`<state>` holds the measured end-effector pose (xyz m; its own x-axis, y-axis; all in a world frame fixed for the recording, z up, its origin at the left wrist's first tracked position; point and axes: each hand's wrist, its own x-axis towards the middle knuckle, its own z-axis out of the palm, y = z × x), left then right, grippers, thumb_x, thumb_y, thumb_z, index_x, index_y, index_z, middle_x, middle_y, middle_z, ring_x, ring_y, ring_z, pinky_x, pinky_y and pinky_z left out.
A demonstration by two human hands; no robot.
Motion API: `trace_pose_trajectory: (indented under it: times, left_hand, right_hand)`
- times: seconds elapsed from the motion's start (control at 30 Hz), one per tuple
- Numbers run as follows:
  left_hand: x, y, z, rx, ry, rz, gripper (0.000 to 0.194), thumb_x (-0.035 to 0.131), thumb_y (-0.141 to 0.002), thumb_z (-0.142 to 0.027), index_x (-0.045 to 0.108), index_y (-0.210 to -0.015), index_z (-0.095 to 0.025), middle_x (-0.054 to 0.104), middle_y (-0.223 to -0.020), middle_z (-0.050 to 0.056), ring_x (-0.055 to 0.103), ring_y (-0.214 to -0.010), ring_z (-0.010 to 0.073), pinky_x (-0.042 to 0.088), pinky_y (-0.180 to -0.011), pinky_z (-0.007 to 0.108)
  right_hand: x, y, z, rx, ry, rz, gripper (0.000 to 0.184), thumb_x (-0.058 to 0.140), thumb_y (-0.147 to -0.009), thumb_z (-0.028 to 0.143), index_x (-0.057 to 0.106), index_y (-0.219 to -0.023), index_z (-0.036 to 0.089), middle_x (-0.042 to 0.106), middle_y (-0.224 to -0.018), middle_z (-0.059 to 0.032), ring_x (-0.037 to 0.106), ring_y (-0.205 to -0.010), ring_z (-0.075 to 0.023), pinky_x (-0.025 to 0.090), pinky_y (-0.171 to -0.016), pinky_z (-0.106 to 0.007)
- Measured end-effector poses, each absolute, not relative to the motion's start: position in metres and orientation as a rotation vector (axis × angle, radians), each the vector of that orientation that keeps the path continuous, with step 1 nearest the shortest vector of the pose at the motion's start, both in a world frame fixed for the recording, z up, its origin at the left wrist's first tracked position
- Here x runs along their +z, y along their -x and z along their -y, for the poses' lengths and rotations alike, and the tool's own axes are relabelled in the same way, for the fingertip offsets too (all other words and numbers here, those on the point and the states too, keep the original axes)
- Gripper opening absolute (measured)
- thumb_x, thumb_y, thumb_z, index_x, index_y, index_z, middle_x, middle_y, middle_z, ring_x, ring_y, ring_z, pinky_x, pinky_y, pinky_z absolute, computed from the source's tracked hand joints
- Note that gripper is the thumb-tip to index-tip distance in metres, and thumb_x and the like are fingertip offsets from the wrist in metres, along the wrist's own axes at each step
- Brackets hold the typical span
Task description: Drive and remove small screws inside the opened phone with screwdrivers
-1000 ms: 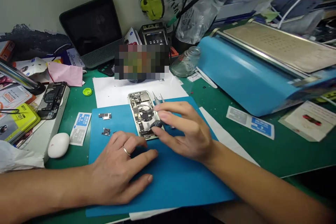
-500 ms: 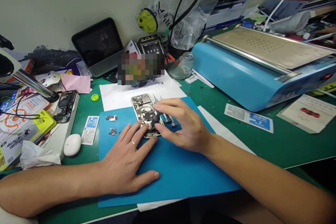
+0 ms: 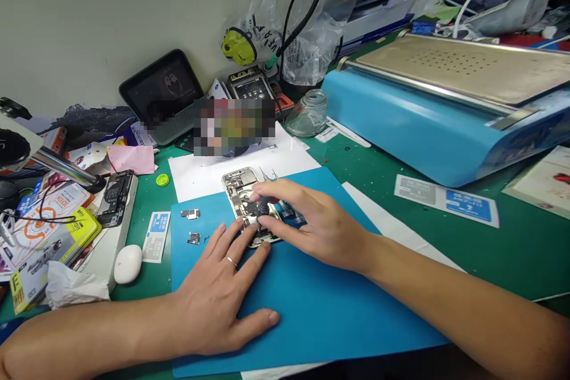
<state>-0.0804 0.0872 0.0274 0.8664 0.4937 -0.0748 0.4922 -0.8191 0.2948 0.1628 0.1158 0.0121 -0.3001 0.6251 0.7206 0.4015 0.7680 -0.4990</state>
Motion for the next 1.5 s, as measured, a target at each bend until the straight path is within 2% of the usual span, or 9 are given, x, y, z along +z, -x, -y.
trace_pose_trajectory:
  times: [0.1, 0.27, 0.47, 0.77, 0.97, 1.3, 1.5]
  left_hand:
    - [0.0272, 0.0797, -0.0876, 0.009, -2.743, -0.738, 0.087, 0.06, -0.103, -0.056, 0.02, -0.169, -0.016, 0.019, -0.175, 0.022, 0.015, -0.162, 0.0443, 0.019, -0.124, 0.077]
    - [0.0273, 0.0797, -0.0875, -0.001, -2.737, -0.733, 0.086, 0.059, -0.104, -0.056, 0.02, -0.169, -0.017, 0.02, -0.174, 0.021, 0.014, -0.162, 0.0441, 0.02, -0.123, 0.078]
    - [0.0272, 0.0803, -0.0868, 0.035, -2.727, -0.745, 0.087, 0.061, -0.102, -0.056, 0.021, -0.169, -0.018, 0.023, -0.174, 0.02, 0.017, -0.161, 0.0463, 0.016, -0.122, 0.08]
    - [0.0258, 0.0797, -0.0866, 0.07, -2.722, -0.74, 0.098, 0.06, -0.103, -0.056, 0.001, -0.171, -0.016, 0.019, -0.175, 0.017, 0.006, -0.163, 0.0433, 0.015, -0.126, 0.075]
    - [0.0276, 0.0793, -0.0864, 0.081, -2.714, -0.74, 0.101, 0.063, -0.102, -0.054, 0.0, -0.171, -0.016, 0.025, -0.174, 0.018, 0.008, -0.163, 0.0434, 0.018, -0.126, 0.074]
    - [0.0274, 0.0792, -0.0861, 0.055, -2.749, -0.746, 0.095, 0.062, -0.102, -0.057, 0.013, -0.169, -0.011, 0.023, -0.174, 0.018, 0.007, -0.163, 0.043, 0.021, -0.126, 0.072]
    - [0.0244, 0.077, -0.0861, 0.09, -2.742, -0.756, 0.091, 0.061, -0.101, -0.059, 0.024, -0.165, -0.007, 0.023, -0.173, 0.022, 0.009, -0.163, 0.0433, 0.022, -0.127, 0.07]
  right_hand:
    - [0.0095, -0.1627, -0.1138, 0.326, 0.832, 1.902, 0.05, 0.063, -0.099, 0.014, 0.049, -0.146, 0.025, 0.077, -0.122, -0.0068, 0.078, -0.103, -0.0192, 0.067, -0.087, -0.032]
    - [0.0089, -0.1643, -0.1127, 0.37, 0.869, 1.841, 0.048, 0.063, -0.099, 0.014, 0.05, -0.145, 0.024, 0.079, -0.109, -0.0047, 0.08, -0.096, -0.0184, 0.068, -0.083, -0.03]
    - [0.0079, -0.1646, -0.1115, 0.404, 0.874, 1.781, 0.048, 0.066, -0.098, 0.013, 0.051, -0.142, 0.025, 0.078, -0.11, -0.0052, 0.079, -0.098, -0.0174, 0.068, -0.087, -0.029]
    - [0.0053, -0.1629, -0.1094, 0.543, 0.876, 1.702, 0.047, 0.067, -0.098, 0.017, 0.05, -0.141, 0.026, 0.077, -0.112, -0.0065, 0.079, -0.097, -0.0176, 0.067, -0.085, -0.03]
    - [0.005, -0.164, -0.1088, 0.518, 0.861, 1.696, 0.05, 0.067, -0.098, 0.016, 0.05, -0.143, 0.028, 0.077, -0.114, -0.0063, 0.078, -0.098, -0.018, 0.068, -0.086, -0.031]
    - [0.0034, -0.166, -0.1094, 0.414, 0.851, 1.746, 0.059, 0.068, -0.097, 0.014, 0.046, -0.149, 0.03, 0.074, -0.126, -0.0088, 0.077, -0.102, -0.0185, 0.068, -0.091, -0.033]
    - [0.0018, -0.168, -0.1071, 0.407, 0.849, 1.716, 0.065, 0.07, -0.093, 0.009, 0.049, -0.149, 0.033, 0.073, -0.118, -0.0049, 0.077, -0.099, -0.0196, 0.068, -0.089, -0.037]
